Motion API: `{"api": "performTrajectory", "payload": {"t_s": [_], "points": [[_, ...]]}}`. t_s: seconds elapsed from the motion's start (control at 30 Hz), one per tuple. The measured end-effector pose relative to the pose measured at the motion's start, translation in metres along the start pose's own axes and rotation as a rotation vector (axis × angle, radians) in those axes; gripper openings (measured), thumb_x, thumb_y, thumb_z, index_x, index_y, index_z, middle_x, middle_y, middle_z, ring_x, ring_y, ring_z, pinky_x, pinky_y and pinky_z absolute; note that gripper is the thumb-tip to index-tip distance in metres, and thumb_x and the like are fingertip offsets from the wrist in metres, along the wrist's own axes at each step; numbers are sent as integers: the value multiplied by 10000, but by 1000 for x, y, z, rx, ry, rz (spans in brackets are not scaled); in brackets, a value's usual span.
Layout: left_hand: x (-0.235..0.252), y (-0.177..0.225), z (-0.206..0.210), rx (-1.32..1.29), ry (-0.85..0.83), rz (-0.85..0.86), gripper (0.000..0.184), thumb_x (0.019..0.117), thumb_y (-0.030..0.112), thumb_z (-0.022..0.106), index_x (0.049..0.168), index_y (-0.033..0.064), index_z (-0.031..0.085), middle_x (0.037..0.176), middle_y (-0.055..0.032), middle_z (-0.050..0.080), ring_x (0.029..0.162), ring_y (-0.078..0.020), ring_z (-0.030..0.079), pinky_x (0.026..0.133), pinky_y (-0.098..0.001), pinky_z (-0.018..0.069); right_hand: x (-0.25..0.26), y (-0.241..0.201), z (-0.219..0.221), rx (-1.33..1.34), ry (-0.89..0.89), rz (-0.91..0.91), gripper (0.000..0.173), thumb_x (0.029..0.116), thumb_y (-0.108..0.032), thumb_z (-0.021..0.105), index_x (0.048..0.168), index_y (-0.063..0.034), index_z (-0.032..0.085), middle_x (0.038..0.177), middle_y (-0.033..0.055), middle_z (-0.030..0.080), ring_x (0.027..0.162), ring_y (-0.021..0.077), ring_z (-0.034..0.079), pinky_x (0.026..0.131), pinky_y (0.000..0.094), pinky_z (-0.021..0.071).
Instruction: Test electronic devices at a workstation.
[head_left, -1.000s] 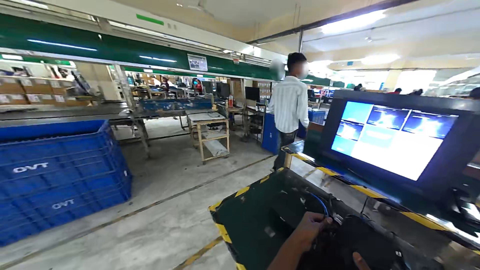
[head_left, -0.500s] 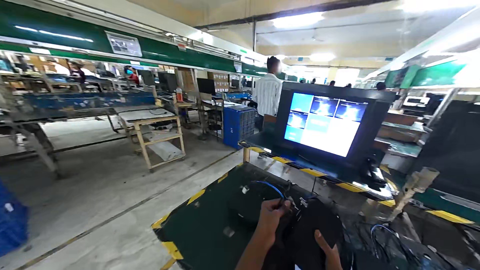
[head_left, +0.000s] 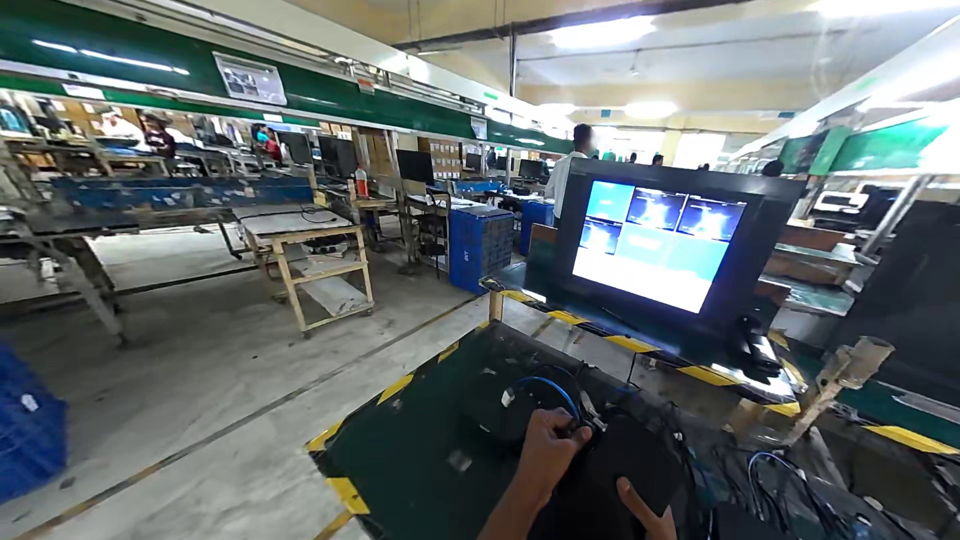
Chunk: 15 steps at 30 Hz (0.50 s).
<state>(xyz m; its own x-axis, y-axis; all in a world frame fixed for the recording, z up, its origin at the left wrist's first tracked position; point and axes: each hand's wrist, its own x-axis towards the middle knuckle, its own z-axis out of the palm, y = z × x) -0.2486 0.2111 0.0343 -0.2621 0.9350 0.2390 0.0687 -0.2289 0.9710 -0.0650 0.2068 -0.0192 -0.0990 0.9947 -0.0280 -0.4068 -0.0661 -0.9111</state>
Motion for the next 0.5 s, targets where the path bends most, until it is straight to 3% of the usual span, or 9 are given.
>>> {"api": "performTrajectory", "payload": {"t_s": [0.07, 0.13, 0.2, 0.3, 0.4, 0.5], "points": [[1, 0, -1, 32, -70, -12, 144, 890, 164, 747, 786, 66, 732, 841, 13, 671, 770, -51, 610, 709, -239, 516, -2, 0, -4, -1, 12, -3, 660, 835, -157, 760, 1369, 0, 405, 1074, 63, 689, 939, 95, 705, 851, 304, 616], [1, 0, -9, 46, -153, -12, 164, 913, 212, 744, 860, 57, 754, 919, -4, 675, 860, -66, 619, 788, -253, 525, -3, -2, -8, -18, 13, -10, 626, 851, -181, 742, 1355, -9, 414, 1062, 42, 689, 931, 73, 701, 846, 286, 613], [0, 6, -13, -27, -111, -38, 159, 926, 193, 734, 928, 37, 766, 923, -16, 709, 861, -79, 652, 797, -270, 547, 1, -7, -12, -36, -5, -33, 620, 848, -210, 744, 1344, -13, 427, 1063, 33, 690, 940, 66, 697, 857, 282, 608], [-9, 22, -15, -320, -17, -225, 153, 964, 95, 706, 1054, -23, 743, 966, -115, 754, 857, -196, 739, 790, -355, 637, 4, -9, -13, 1, -5, -35, 601, 876, -231, 728, 1352, -19, 428, 1079, 37, 692, 958, 68, 696, 871, 284, 605], [-15, 23, -10, -423, -41, -283, 129, 951, 68, 714, 1041, -23, 740, 994, -123, 756, 876, -209, 742, 791, -352, 639, 3, -8, -13, 54, 2, -34, 551, 895, -231, 707, 1338, -36, 445, 1059, 30, 705, 946, 76, 705, 865, 299, 612], [-19, 19, -9, -366, -39, -203, 104, 932, 53, 731, 1003, -21, 748, 947, -111, 760, 835, -179, 737, 761, -320, 632, 1, -4, -12, 84, 6, -32, 502, 917, -221, 688, 1326, -45, 455, 1035, 27, 715, 926, 82, 715, 848, 307, 622]]}}
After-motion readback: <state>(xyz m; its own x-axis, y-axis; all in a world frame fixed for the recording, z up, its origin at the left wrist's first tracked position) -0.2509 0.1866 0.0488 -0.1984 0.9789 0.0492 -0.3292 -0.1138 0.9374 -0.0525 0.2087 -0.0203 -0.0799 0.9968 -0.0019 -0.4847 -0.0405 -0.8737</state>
